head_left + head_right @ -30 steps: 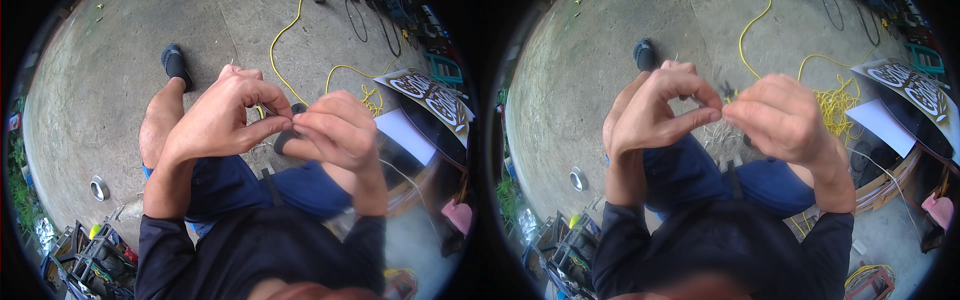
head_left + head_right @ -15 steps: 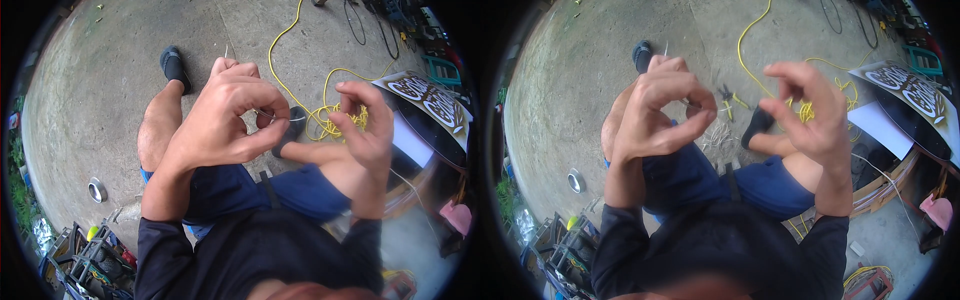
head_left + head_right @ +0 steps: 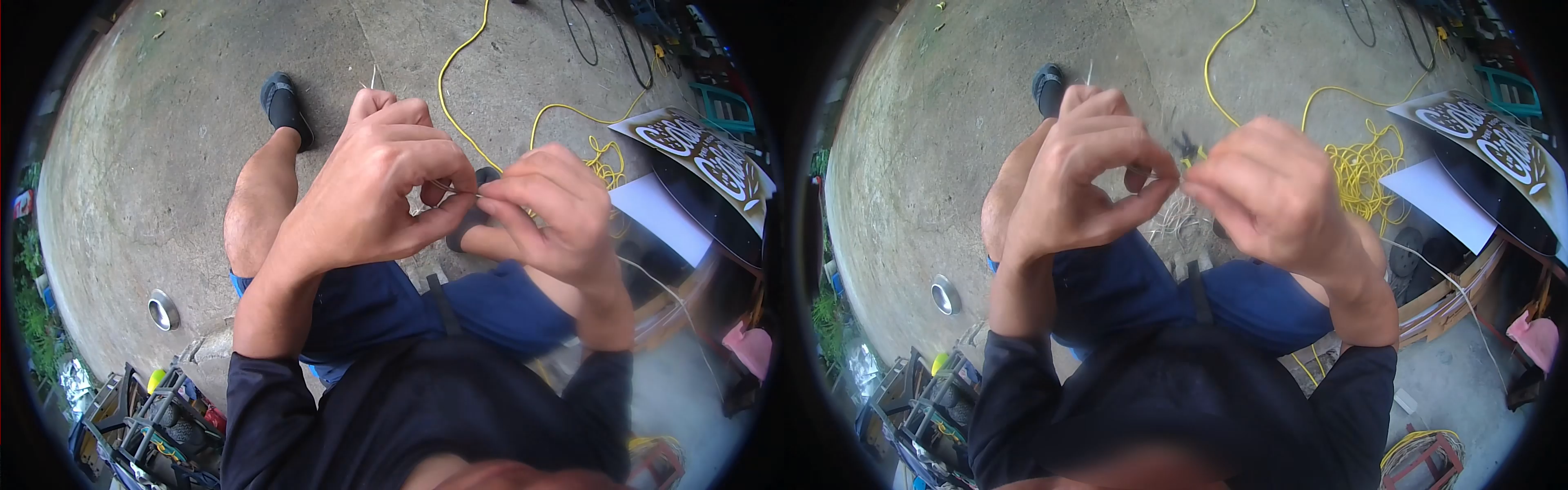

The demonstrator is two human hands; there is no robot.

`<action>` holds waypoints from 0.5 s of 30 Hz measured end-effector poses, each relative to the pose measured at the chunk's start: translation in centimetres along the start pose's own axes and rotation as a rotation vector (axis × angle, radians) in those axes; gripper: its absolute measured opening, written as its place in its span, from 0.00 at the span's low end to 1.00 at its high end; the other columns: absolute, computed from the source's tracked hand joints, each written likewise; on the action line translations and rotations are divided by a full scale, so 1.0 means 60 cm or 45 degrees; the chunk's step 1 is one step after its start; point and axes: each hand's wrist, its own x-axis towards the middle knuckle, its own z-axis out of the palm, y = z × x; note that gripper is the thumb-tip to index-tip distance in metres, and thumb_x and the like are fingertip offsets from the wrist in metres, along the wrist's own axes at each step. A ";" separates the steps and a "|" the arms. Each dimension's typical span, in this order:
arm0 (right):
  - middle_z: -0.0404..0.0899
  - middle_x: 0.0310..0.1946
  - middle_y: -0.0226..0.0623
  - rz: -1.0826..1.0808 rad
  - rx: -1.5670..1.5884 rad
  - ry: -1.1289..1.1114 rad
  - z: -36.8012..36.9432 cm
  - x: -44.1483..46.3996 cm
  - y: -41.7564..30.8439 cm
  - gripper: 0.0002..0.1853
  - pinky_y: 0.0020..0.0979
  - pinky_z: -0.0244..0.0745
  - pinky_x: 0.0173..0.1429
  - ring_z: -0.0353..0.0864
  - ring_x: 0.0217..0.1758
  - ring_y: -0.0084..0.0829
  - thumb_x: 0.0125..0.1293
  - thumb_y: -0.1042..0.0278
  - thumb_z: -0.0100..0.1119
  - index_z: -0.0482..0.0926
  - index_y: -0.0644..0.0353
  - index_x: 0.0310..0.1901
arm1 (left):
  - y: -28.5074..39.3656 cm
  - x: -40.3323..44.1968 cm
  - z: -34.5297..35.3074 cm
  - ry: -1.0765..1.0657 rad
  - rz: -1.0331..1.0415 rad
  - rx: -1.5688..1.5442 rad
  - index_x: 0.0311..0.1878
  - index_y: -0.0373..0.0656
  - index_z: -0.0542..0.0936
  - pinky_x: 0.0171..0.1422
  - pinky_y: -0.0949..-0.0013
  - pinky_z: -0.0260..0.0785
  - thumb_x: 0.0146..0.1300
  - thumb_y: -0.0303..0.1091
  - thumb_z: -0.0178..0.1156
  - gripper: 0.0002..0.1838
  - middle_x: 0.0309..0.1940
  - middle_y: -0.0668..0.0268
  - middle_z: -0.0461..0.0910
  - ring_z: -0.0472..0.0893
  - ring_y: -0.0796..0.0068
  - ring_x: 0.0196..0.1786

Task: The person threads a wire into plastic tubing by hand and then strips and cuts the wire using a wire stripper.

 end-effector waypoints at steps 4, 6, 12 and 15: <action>0.78 0.29 0.20 1.394 1.148 -0.300 -0.020 -0.006 -0.008 0.06 0.20 0.66 0.32 0.72 0.35 0.07 0.70 0.70 0.65 0.82 0.64 0.40 | -0.001 0.005 0.026 0.268 0.262 0.342 0.29 0.49 0.84 0.45 0.66 0.58 0.46 0.26 0.73 0.08 0.19 0.77 0.74 0.72 0.76 0.31; 0.78 0.30 0.21 1.290 1.135 -0.204 -0.024 -0.008 -0.009 0.06 0.19 0.67 0.33 0.72 0.35 0.08 0.70 0.71 0.66 0.82 0.64 0.42 | 0.002 0.005 0.025 0.258 0.254 0.366 0.29 0.49 0.84 0.44 0.67 0.58 0.47 0.26 0.73 0.07 0.19 0.76 0.75 0.72 0.77 0.30; 0.83 0.40 0.34 -0.099 0.210 0.161 -0.022 0.002 0.015 0.26 0.31 0.79 0.41 0.83 0.40 0.34 0.47 0.78 0.74 0.86 0.56 0.53 | -0.002 0.002 -0.020 -0.115 -0.198 -0.520 0.30 0.45 0.86 0.41 0.67 0.60 0.49 0.31 0.72 0.05 0.18 0.75 0.75 0.71 0.79 0.27; 0.83 0.40 0.34 -0.209 0.174 0.093 -0.011 -0.001 -0.009 0.22 0.30 0.79 0.39 0.83 0.39 0.32 0.46 0.78 0.73 0.89 0.54 0.47 | -0.001 0.005 -0.017 -0.280 -0.299 -0.808 0.30 0.43 0.86 0.37 0.70 0.61 0.51 0.32 0.70 0.05 0.20 0.74 0.77 0.70 0.80 0.26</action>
